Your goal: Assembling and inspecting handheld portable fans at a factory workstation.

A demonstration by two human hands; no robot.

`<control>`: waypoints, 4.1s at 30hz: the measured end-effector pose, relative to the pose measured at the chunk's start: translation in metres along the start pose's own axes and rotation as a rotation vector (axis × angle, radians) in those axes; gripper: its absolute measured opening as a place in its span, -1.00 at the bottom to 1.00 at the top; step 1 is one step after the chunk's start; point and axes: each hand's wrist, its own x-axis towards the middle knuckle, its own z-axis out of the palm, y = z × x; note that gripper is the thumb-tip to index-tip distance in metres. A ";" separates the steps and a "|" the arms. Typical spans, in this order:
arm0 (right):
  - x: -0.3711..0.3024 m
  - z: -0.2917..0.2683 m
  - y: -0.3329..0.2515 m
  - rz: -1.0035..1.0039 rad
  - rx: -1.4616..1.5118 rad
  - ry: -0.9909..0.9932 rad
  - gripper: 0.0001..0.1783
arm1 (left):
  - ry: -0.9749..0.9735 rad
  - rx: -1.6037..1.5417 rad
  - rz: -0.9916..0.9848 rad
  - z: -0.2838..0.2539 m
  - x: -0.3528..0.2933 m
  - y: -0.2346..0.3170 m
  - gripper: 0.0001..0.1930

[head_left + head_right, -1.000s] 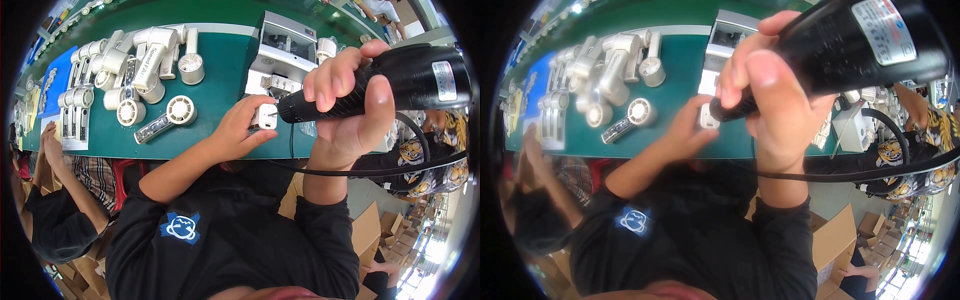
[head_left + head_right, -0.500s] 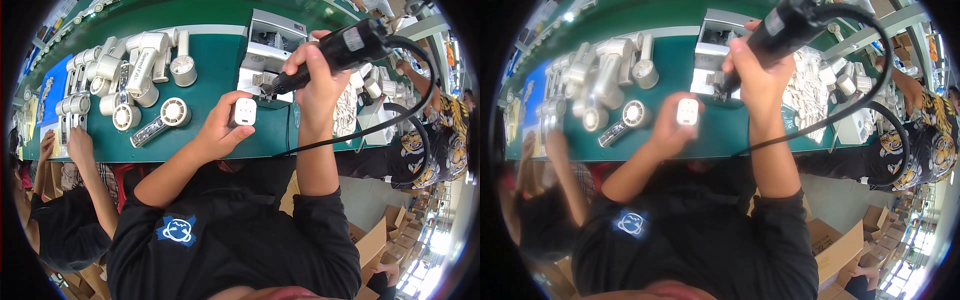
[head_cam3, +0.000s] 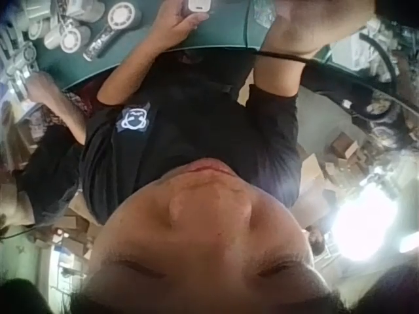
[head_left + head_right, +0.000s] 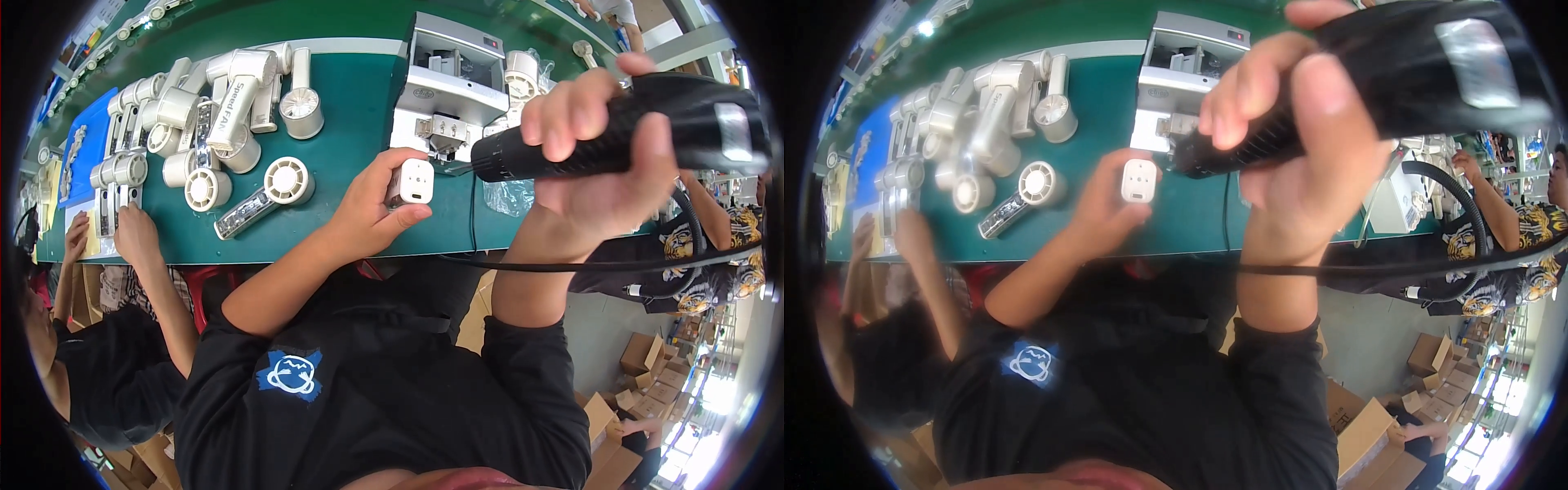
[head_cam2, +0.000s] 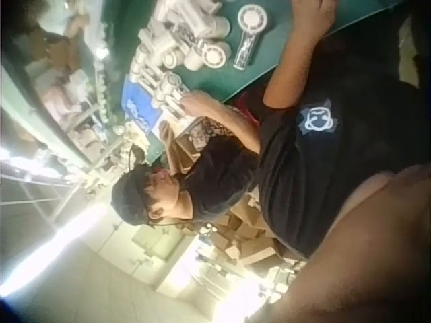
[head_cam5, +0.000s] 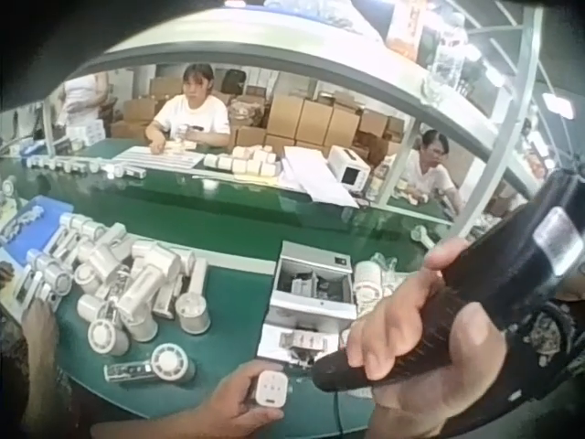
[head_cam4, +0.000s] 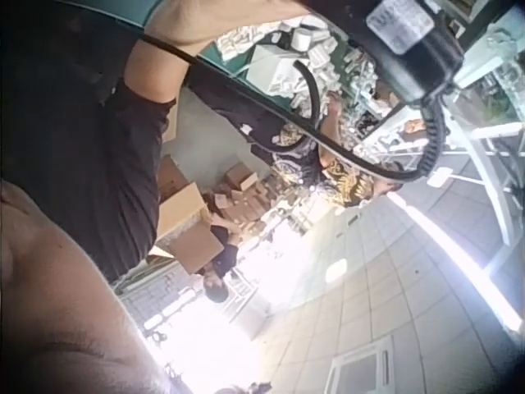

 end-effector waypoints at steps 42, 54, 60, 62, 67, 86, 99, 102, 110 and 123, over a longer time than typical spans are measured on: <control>-0.022 -0.011 -0.009 -0.022 -0.408 0.177 -0.49 | 0.000 1.329 -0.191 -0.116 0.174 0.057 -0.54; -0.028 -0.007 -0.025 0.157 -0.344 0.192 -0.56 | -0.136 1.766 -0.464 -0.124 0.195 -0.007 -0.80; -0.025 -0.015 -0.009 0.157 -0.297 0.210 -0.52 | -0.230 1.936 -0.467 -0.101 0.198 -0.002 -0.71; -0.016 -0.016 -0.012 0.181 -0.301 0.177 -0.50 | -0.309 1.950 -0.555 -0.092 0.199 0.017 -0.65; 0.000 -0.023 -0.016 0.199 -0.257 0.047 -0.43 | 0.051 1.662 -0.270 -0.096 0.207 0.049 -0.59; 0.001 -0.044 0.070 0.234 -0.539 0.073 -0.56 | 0.217 0.579 0.209 -0.056 0.054 0.071 -0.82; -0.003 -0.022 0.061 0.302 -0.416 0.161 -0.55 | -0.620 1.604 -0.162 -0.136 0.166 0.013 -0.36; 0.005 -0.043 0.060 0.293 -0.515 0.154 -0.63 | -0.661 1.582 -0.162 -0.130 0.179 0.035 -0.47; 0.004 -0.072 0.064 0.164 -0.506 0.083 -0.47 | -0.646 1.585 -0.239 -0.103 0.160 0.016 -0.39; -0.029 -0.073 0.054 0.125 -0.651 0.178 -0.51 | -0.350 1.012 0.137 -0.064 0.083 0.109 -0.79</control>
